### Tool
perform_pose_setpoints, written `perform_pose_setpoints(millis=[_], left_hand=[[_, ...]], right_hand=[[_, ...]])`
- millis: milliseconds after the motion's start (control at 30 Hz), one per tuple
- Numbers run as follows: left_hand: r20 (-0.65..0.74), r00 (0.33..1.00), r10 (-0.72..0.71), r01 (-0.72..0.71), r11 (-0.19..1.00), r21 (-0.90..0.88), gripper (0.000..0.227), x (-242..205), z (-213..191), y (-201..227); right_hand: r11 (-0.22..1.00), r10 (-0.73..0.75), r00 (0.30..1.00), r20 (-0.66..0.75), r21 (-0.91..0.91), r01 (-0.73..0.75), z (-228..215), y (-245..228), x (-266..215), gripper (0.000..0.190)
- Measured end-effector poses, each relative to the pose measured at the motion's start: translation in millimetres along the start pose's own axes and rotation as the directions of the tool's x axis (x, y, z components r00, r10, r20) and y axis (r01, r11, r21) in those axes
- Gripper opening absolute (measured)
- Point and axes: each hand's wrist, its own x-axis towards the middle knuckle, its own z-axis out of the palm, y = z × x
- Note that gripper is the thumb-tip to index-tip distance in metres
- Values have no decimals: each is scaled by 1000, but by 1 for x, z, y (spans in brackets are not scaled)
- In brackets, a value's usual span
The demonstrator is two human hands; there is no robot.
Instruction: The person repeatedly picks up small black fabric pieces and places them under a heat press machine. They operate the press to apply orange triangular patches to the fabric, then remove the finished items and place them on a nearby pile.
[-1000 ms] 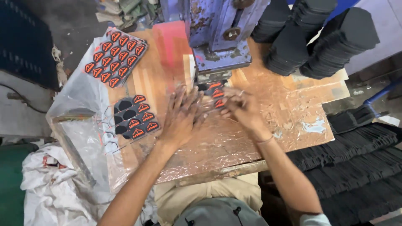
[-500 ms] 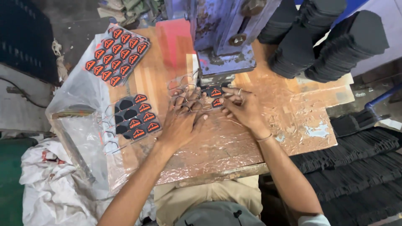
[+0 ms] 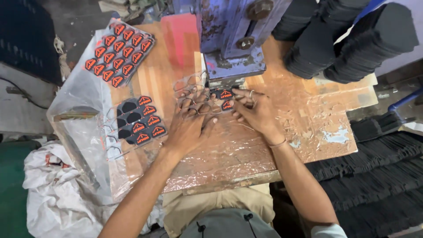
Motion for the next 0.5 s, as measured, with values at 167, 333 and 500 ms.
perform_pose_setpoints(millis=[167, 333, 500], left_hand=[[6, 1000, 16, -16, 999, 34, 59, 1, 1, -2], [36, 999, -10, 9, 1000, 22, 60, 2, -1, 2], [35, 999, -11, 9, 999, 44, 60, 4, -1, 3]], right_hand=[[999, 8, 1000, -26, 36, -7, 4, 3, -2, 45], [998, -16, 999, -37, 65, 19, 3, 10, 2, 44], [997, -20, 999, -41, 76, 23, 4, 8, 1, 44]])
